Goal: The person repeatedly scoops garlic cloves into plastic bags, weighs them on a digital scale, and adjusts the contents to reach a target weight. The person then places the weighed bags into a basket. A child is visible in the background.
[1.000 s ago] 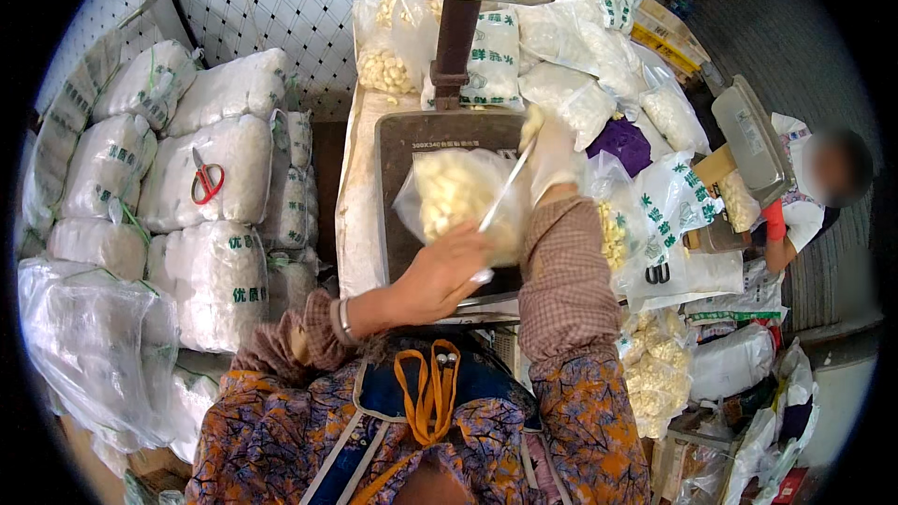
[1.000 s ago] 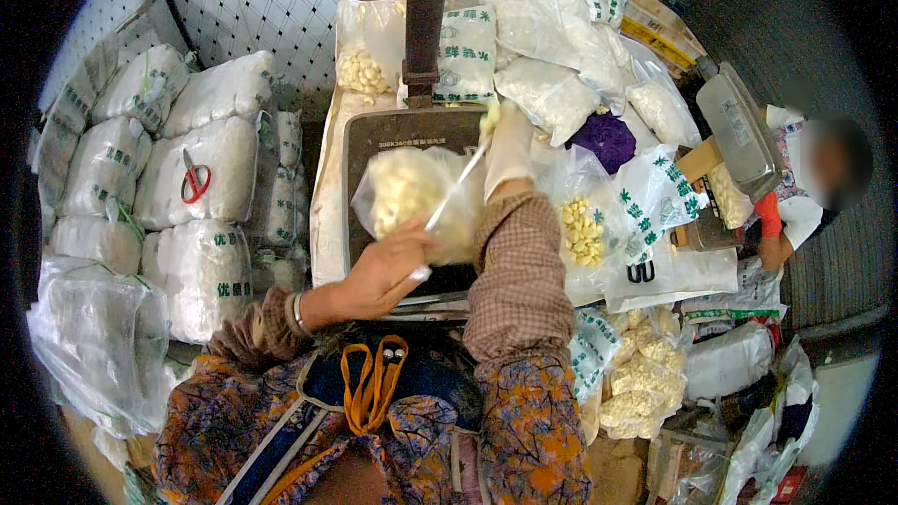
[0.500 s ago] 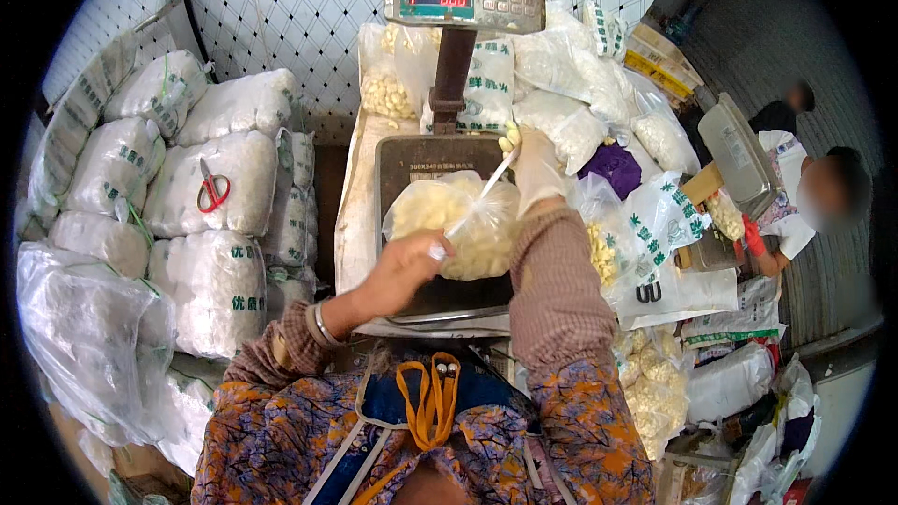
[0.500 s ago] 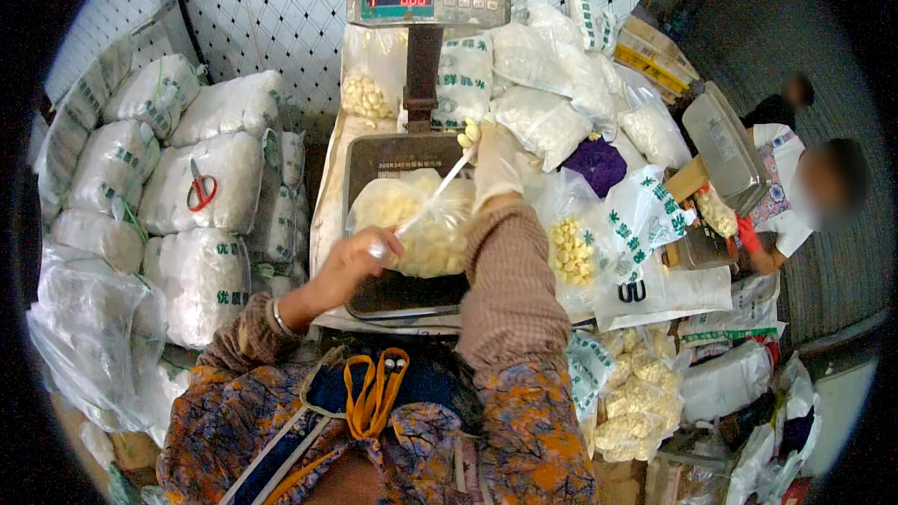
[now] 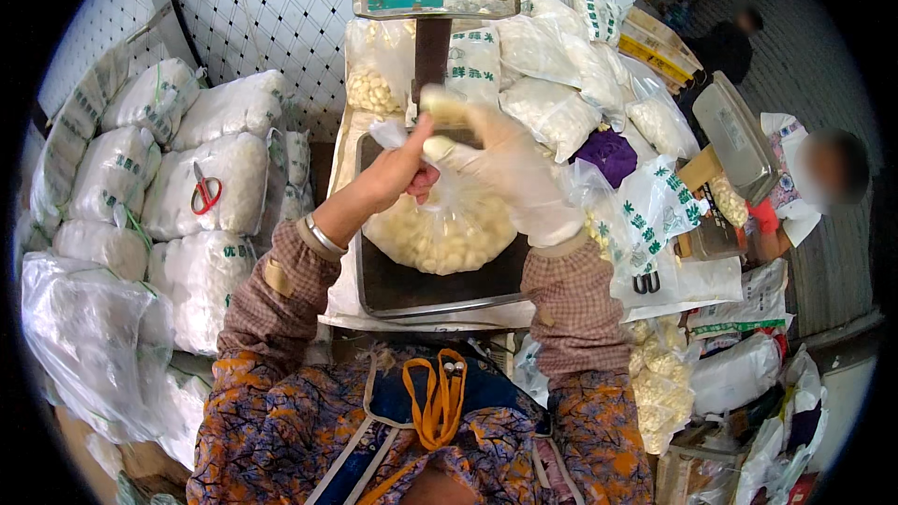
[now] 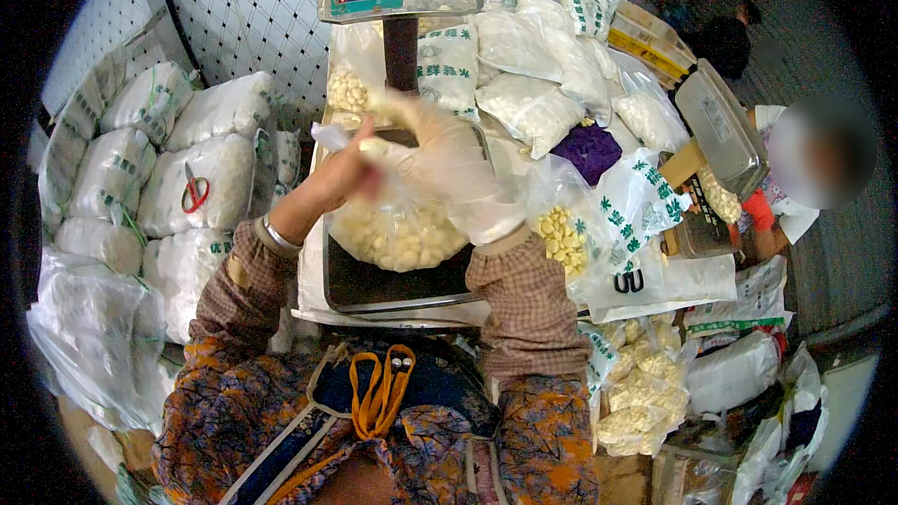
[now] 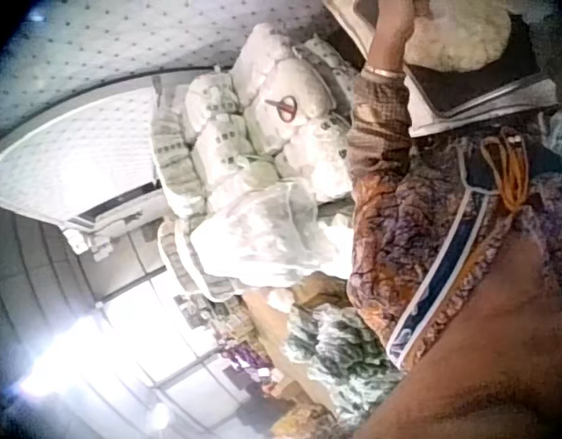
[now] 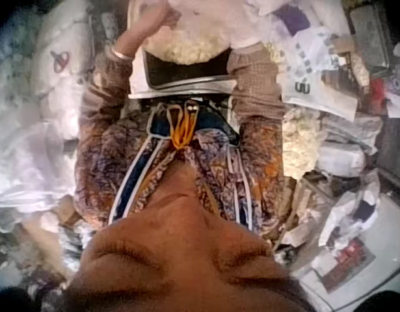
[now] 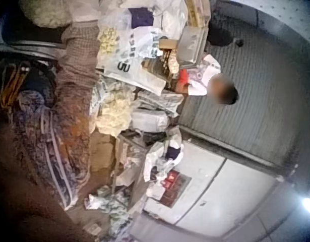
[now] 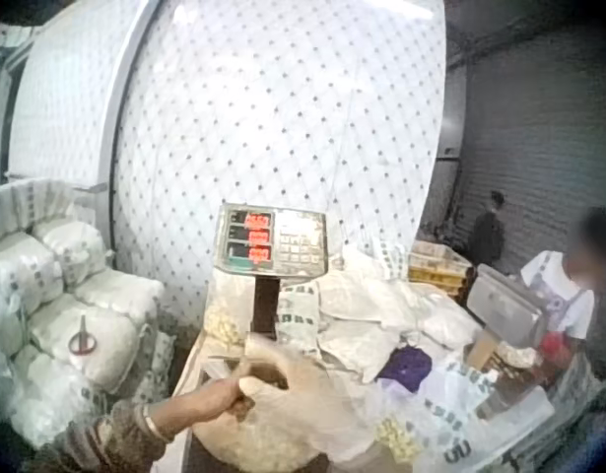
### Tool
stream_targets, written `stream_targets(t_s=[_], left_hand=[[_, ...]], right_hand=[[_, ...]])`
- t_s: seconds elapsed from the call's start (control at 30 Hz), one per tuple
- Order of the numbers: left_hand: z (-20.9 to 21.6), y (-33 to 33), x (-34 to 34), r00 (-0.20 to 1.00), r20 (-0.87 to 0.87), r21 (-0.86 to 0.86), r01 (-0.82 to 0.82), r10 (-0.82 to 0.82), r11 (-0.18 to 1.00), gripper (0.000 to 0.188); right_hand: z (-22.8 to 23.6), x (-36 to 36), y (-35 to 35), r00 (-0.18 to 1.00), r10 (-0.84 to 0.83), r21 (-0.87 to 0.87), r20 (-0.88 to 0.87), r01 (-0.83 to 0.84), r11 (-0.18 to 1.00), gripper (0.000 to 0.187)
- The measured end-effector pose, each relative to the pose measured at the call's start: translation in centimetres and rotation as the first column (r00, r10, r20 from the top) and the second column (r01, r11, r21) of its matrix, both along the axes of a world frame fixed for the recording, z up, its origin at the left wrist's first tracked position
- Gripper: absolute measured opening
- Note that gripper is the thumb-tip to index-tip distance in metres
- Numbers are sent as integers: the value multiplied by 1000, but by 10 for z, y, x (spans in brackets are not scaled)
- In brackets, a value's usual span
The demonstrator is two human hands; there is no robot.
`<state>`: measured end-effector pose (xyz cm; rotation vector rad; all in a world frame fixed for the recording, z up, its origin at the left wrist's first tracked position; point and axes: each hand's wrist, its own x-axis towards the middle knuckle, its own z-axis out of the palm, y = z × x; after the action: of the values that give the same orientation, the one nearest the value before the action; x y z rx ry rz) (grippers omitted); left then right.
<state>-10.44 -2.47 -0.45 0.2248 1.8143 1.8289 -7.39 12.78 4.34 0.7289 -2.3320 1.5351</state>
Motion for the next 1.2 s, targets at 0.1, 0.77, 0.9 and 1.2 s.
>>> stream_targets(t_s=[0.1,0.77,0.9,1.2], left_hand=[[-1,-5,-3,988,149,176,-57,31,983,68],[-17,-28,16,-123,-930,-301,-284,-346,910,11],[-56,-42,48,26,-890,-452,-161,-454,877,12],[-82,-91,83,452,-891,-107,-305,45,946,36]], right_hand=[[-15,-5,5,967,-83,169,243,42,985,25],[-72,-32,8,940,-298,-28,169,306,952,28],[-89,-47,28,719,-655,531,231,471,704,34],[-84,41,13,957,-264,602,-121,282,747,49]])
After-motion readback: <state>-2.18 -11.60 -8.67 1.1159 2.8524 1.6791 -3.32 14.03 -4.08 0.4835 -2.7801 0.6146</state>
